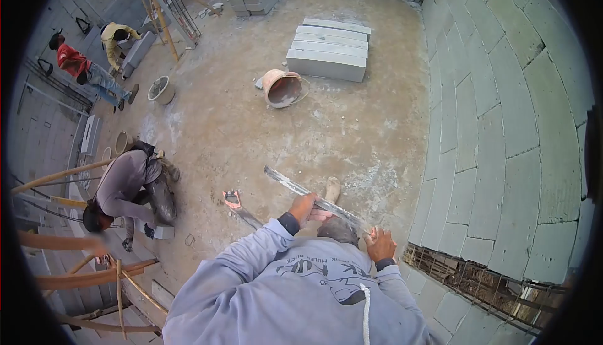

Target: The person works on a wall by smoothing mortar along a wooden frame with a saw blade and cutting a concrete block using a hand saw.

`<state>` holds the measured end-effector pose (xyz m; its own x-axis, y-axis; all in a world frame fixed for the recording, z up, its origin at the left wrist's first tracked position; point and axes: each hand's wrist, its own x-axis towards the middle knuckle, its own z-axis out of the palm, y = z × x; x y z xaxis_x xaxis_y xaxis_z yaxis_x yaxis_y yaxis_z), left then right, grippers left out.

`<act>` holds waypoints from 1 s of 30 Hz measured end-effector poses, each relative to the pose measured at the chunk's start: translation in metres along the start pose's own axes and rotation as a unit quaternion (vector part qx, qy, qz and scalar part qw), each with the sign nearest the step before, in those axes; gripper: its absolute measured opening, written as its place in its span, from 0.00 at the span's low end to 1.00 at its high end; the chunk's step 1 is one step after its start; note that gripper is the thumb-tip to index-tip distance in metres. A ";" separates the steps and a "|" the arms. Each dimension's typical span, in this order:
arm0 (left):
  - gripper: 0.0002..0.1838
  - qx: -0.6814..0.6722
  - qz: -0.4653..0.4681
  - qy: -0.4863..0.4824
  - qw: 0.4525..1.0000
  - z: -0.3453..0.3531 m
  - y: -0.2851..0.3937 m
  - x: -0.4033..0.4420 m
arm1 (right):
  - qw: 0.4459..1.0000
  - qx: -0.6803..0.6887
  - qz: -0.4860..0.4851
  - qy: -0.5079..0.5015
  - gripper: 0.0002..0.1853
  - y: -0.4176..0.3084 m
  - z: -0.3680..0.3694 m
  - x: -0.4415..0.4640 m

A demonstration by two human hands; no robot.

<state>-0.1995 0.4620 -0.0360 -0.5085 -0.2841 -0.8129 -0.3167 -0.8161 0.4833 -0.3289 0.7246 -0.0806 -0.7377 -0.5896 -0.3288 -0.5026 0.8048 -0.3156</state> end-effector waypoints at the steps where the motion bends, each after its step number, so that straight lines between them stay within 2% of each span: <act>1: 0.17 -0.008 -0.007 0.015 1.000 -0.001 0.008 0.010 | 0.999 0.034 -0.016 -0.016 0.30 0.007 0.013 0.027; 4: 0.17 -0.028 -0.011 0.053 0.998 0.010 0.059 0.044 | 0.998 0.012 -0.013 -0.054 0.29 -0.017 -0.006 0.102; 5: 0.21 -0.021 -0.002 0.053 0.998 0.013 0.077 0.056 | 0.999 0.010 -0.025 -0.044 0.28 -0.022 -0.011 0.128; 8: 0.26 -0.051 0.072 0.066 0.994 0.027 0.143 0.088 | 0.992 -0.017 -0.122 -0.008 0.27 -0.025 -0.023 0.222; 11: 0.32 -0.026 0.175 0.086 0.980 0.041 0.208 0.086 | 0.987 -0.042 -0.143 -0.057 0.25 -0.084 -0.100 0.296; 14: 0.30 0.044 0.232 0.133 0.963 0.018 0.229 0.128 | 0.980 -0.093 -0.148 -0.097 0.25 -0.097 -0.116 0.399; 18: 0.26 -0.011 0.188 0.193 0.963 -0.026 0.227 0.178 | 0.966 -0.127 -0.155 -0.162 0.26 -0.105 -0.110 0.495; 19: 0.25 -0.026 0.169 0.203 0.964 -0.034 0.228 0.184 | 0.933 -0.177 -0.286 -0.127 0.27 -0.097 -0.096 0.518; 20: 0.22 -0.080 0.137 0.226 0.961 -0.040 0.229 0.189 | 0.973 -0.093 -0.132 -0.163 0.26 -0.083 -0.087 0.542; 21: 0.19 -0.113 0.111 0.240 0.958 -0.045 0.234 0.196 | 0.982 0.001 0.038 -0.185 0.26 -0.125 -0.110 0.525; 22: 0.18 -0.121 0.094 0.269 0.951 -0.051 0.234 0.209 | 0.980 0.014 0.047 -0.194 0.24 -0.127 -0.108 0.537; 23: 0.17 -0.174 0.075 0.280 0.941 -0.064 0.228 0.236 | 0.970 -0.071 -0.094 -0.213 0.24 -0.075 -0.068 0.582; 25: 0.17 -0.158 0.071 0.280 0.944 -0.060 0.264 0.243 | 0.969 0.031 0.082 -0.231 0.25 -0.142 -0.119 0.577; 28: 0.18 -0.079 0.115 0.247 0.959 -0.055 0.343 0.276 | 0.970 -0.001 0.067 -0.233 0.25 -0.181 -0.145 0.636; 30: 0.18 0.050 0.196 0.253 0.946 -0.050 0.399 0.292 | 0.970 -0.003 0.058 -0.235 0.26 -0.199 -0.134 0.680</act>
<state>-0.4341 0.0280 -0.0967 -0.1631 -0.7803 -0.6038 -0.2695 -0.5534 0.7881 -0.7907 0.1724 -0.1218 -0.5035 -0.4600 -0.7314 -0.4316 0.8672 -0.2483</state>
